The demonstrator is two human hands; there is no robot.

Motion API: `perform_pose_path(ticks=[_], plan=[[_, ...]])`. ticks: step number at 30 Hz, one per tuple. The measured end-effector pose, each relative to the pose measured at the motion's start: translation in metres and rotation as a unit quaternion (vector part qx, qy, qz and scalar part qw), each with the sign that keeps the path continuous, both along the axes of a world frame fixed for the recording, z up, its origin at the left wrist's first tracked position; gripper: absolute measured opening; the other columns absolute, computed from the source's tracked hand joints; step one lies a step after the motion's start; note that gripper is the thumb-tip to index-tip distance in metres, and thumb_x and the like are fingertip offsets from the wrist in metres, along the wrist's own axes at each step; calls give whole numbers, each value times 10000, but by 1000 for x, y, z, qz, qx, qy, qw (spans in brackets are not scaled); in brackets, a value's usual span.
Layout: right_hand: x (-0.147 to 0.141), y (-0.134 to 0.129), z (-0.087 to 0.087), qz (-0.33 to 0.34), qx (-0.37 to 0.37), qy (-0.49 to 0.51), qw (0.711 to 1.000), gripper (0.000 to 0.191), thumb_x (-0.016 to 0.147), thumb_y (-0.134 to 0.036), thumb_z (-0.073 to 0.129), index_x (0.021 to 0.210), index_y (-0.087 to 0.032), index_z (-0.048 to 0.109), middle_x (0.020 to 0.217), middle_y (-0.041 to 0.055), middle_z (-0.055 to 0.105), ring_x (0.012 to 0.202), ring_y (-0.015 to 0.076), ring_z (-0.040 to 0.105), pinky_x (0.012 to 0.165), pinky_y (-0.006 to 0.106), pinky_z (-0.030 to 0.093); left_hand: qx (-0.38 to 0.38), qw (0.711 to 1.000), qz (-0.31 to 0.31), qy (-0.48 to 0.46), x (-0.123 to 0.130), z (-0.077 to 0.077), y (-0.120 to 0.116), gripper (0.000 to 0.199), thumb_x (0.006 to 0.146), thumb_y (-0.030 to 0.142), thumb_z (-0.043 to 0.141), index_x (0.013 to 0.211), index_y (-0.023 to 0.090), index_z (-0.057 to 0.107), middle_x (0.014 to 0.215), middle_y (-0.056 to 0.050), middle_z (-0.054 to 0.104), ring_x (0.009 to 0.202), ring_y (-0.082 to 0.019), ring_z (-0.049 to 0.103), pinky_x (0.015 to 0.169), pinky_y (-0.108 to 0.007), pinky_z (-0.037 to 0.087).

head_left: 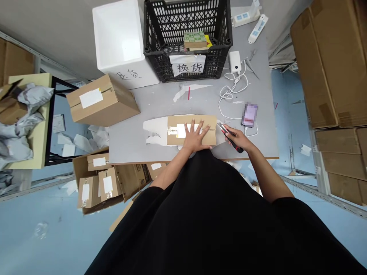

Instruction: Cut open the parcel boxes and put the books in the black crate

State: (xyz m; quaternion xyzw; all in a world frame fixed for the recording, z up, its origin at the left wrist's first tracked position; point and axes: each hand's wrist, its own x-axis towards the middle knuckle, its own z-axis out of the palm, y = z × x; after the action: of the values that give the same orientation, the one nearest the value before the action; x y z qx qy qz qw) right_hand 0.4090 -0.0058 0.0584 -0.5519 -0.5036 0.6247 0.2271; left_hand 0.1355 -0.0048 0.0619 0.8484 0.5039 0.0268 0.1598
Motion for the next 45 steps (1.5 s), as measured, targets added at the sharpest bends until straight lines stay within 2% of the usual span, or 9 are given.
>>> perform_pose_path(ticks=[13,19,27,45], plan=[[-6,-10,11,0,-4,-15,1000,673,911,-402,608,1536,-206,452,689,-33,563,515,92,471,535,252,436,-20,1000,17,-16,4,-1,0,1121,658,831,659,1597,348,283,1703,-64,139,1530,-495,-102,1145,-766,-89],[-9,-20,6,-21,-10,-5,1000,692,917,-406,606,1555,-214,419,688,-38,537,519,89,468,536,252,438,-25,999,23,-13,4,-1,0,1092,674,827,648,1593,355,293,1703,-56,143,1532,-492,-101,1146,-767,-81],[-9,-37,-3,-13,-9,2,1000,684,919,-427,594,1554,-239,420,689,-46,543,513,88,455,545,261,448,-30,999,22,6,5,0,1,1130,650,836,662,1597,355,277,1709,-46,103,1535,-484,-98,1152,-755,-85],[-14,-62,1,-39,-37,21,998,725,893,-464,616,1549,-216,428,682,-44,528,519,88,452,516,248,442,-36,999,29,-21,5,-4,2,1156,616,841,683,1593,373,278,1710,-35,100,1534,-488,-97,1152,-756,-71]])
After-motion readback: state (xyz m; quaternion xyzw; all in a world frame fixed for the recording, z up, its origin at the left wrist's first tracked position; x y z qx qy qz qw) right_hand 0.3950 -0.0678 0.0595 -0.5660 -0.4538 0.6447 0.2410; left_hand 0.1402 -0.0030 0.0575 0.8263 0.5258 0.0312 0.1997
